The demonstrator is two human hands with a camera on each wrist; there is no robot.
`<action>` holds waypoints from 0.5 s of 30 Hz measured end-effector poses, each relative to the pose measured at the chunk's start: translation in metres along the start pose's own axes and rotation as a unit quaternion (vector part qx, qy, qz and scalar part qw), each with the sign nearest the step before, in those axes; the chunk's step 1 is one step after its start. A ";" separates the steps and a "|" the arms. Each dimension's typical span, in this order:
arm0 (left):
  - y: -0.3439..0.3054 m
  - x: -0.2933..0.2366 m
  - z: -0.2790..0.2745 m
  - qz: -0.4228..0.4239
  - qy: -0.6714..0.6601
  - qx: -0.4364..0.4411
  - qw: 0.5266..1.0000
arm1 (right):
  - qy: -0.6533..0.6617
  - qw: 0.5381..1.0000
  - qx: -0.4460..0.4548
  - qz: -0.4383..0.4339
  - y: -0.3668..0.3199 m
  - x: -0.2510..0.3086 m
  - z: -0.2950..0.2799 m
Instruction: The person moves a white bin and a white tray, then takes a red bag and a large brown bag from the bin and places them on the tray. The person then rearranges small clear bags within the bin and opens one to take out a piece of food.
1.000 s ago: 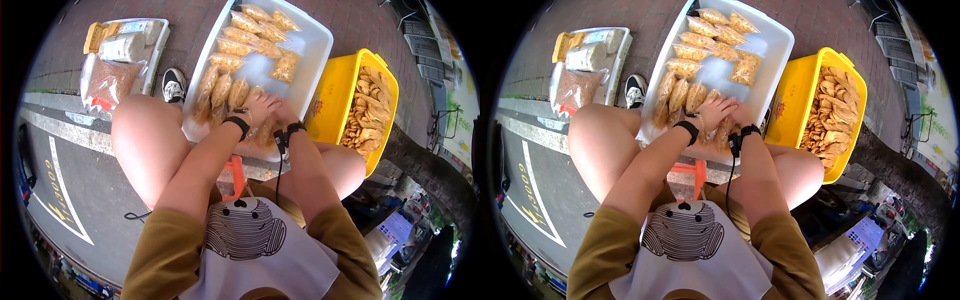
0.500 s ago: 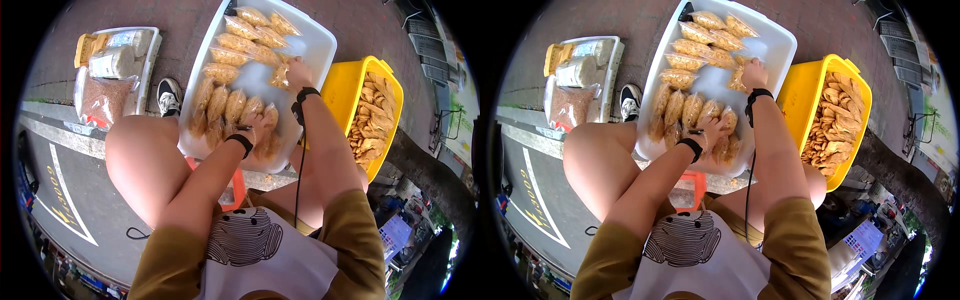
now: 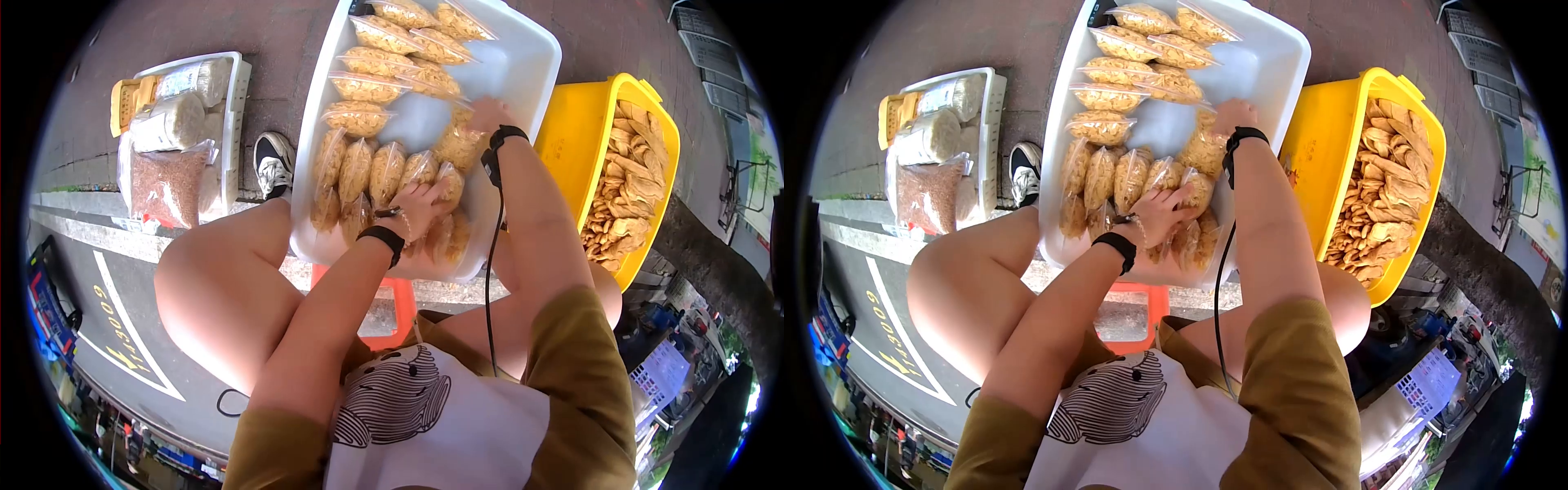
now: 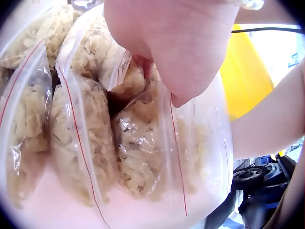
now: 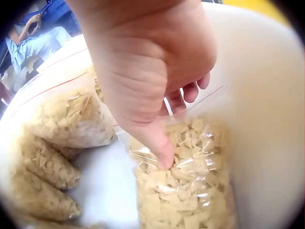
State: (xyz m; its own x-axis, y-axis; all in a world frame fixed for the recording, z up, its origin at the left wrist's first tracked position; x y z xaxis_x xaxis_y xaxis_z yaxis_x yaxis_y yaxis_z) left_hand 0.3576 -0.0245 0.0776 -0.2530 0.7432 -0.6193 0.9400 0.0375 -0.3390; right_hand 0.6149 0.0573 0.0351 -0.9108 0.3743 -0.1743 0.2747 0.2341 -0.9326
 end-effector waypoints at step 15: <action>0.009 -0.019 0.010 -0.088 0.042 -0.032 0.995 | 0.150 0.986 -0.073 0.010 -0.112 -0.012 0.101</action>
State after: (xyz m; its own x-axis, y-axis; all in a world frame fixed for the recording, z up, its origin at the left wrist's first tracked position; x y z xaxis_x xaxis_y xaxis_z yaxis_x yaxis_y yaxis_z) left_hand 0.3689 -0.0451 0.0798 -0.3981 0.7743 -0.4919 0.8957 0.2124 -0.3906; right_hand 0.5645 -0.0639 0.1098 -0.7787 0.6235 -0.0700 0.3526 0.3426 -0.8708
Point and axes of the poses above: each hand's wrist, its own y-axis towards the middle knuckle, its own z-axis out of the palm, x = y × z, the point moved 1 cm from there along y, towards the middle knuckle, and after that the axes turned 13 degrees about x, right-handed, at the moved point
